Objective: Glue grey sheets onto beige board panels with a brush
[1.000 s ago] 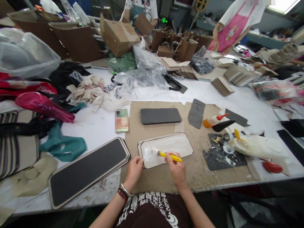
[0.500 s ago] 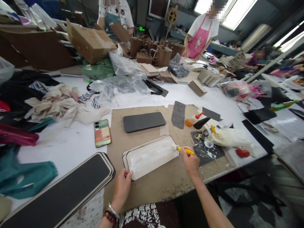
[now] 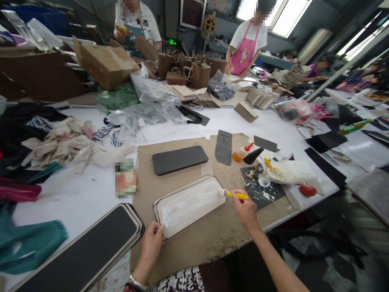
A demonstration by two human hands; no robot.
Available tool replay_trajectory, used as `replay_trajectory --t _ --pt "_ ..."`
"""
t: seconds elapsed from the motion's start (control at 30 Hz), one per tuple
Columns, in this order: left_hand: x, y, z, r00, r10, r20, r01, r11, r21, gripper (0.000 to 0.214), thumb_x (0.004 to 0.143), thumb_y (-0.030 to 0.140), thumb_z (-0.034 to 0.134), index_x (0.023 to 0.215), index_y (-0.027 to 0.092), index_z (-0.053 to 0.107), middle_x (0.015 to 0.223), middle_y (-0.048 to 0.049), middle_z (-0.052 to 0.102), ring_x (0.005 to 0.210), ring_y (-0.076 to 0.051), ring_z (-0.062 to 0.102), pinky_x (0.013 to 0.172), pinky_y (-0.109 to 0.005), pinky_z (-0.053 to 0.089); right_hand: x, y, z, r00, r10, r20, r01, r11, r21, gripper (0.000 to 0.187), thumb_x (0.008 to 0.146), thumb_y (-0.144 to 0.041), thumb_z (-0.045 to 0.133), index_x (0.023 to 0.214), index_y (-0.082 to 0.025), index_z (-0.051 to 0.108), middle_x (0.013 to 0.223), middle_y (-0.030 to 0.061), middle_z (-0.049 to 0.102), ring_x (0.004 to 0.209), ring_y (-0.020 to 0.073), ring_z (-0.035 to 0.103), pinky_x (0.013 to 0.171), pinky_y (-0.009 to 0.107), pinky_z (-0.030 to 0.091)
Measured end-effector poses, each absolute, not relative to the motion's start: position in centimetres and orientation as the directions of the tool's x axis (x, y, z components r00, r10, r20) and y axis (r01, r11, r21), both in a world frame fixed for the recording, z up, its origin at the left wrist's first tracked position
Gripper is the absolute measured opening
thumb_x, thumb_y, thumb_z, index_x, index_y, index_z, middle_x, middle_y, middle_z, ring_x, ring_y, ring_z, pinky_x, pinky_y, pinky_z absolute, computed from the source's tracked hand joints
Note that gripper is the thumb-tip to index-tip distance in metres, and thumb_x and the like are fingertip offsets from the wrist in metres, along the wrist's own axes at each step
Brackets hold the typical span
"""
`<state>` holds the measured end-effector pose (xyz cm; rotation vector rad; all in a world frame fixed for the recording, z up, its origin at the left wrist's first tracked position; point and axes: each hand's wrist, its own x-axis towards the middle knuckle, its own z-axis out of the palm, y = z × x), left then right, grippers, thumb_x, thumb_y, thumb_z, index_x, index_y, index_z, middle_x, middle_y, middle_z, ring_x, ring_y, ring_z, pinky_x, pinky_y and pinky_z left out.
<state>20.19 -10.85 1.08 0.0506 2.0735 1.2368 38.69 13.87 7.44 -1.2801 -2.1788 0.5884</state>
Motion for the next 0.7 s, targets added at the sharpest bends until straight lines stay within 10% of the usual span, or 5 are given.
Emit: replay_trajectory --t 0.7 --pt "19.8 -11.0 2.5 -0.736 0.395 -0.549 -0.345 0.479 0.807 0.035 0.054 0.055 0.052 0.058 0.023 0.039 0.046 0.0066 0.044 0.04 -0.013 0.048 0.041 -0.026 0.038 35.4 3.1 6.9 -0.661 0.75 -0.011 0.392 0.333 -0.858 0.031 0.086 -0.042 0.045 0.084 -0.016 0.061 0.074 0.0052 0.063 0.065 0.0143 0.061 0.061 0.022 0.049"
